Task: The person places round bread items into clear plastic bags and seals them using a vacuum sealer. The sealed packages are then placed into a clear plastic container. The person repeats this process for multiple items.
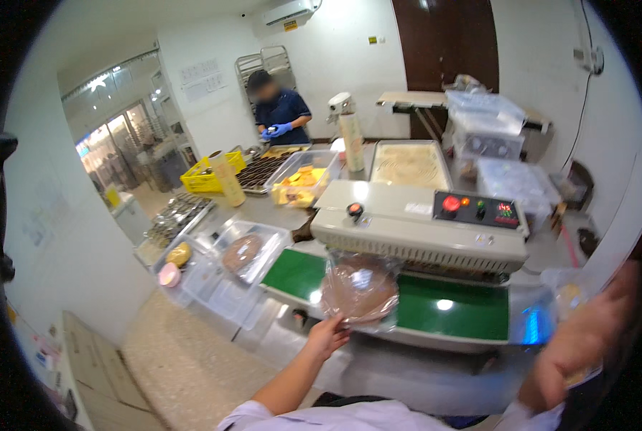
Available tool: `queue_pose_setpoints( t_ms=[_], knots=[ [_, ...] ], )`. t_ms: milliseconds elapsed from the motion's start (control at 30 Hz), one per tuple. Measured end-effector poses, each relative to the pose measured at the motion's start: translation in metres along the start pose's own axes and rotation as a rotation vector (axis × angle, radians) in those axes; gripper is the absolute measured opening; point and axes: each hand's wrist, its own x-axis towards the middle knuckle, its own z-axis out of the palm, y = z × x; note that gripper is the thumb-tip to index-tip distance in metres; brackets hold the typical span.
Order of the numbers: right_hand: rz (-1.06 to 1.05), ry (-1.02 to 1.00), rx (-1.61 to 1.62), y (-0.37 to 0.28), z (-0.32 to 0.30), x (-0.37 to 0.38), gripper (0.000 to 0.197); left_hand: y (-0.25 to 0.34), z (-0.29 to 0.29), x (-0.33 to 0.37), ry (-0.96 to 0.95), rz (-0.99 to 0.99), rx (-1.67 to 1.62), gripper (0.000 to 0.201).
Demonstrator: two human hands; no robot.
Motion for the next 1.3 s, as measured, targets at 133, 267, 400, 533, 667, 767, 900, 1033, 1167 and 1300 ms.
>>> queue_pose_setpoints(
  t_ms=[133, 267, 400, 533, 667, 767, 900, 1033, 1167, 1300],
  knots=[
    [1.091, -0.307, -0.041, -0.007, -0.01, -0.143, 0.027, 0.006, -0.025, 0.005, 0.049, 0.127, -0.124, 0.02],
    [1.566, -0.644, 0.119, -0.071, 0.0, -0.256, 0.041, 0.021, -0.051, 0.009, -0.025, 0.115, -0.178, 0.017],
    [1.56, -1.127, -0.12, -0.137, 0.051, -0.341, 0.048, 0.039, -0.066, 0.018, -0.088, 0.006, -0.179, 0.027],
    [1.339, -1.281, -0.604, -0.171, 0.091, -0.373, 0.071, 0.057, -0.076, 0.022, -0.095, -0.044, -0.093, 0.036],
    [1.354, -1.378, -0.794, -0.182, 0.11, -0.352, 0.076, 0.076, -0.092, 0.025, -0.114, -0.09, -0.015, 0.037],
    [1.099, -1.13, -0.806, -0.181, 0.114, -0.332, 0.055, 0.09, -0.11, 0.03, -0.174, -0.074, 0.008, 0.031],
    [1.117, -0.972, -0.722, -0.181, 0.119, -0.331, 0.058, 0.108, -0.133, 0.038, -0.247, -0.093, 0.016, 0.031],
    [1.196, -0.982, -0.835, -0.188, 0.124, -0.344, 0.057, 0.123, -0.15, 0.042, -0.273, -0.114, -0.004, 0.031],
    [1.327, -0.97, -0.961, -0.194, 0.136, -0.347, 0.057, 0.137, -0.16, 0.041, -0.252, -0.123, -0.002, 0.03],
    [1.394, -0.96, -0.957, -0.193, 0.144, -0.338, 0.057, 0.153, -0.171, 0.042, -0.206, -0.104, 0.024, 0.027]
  ],
)
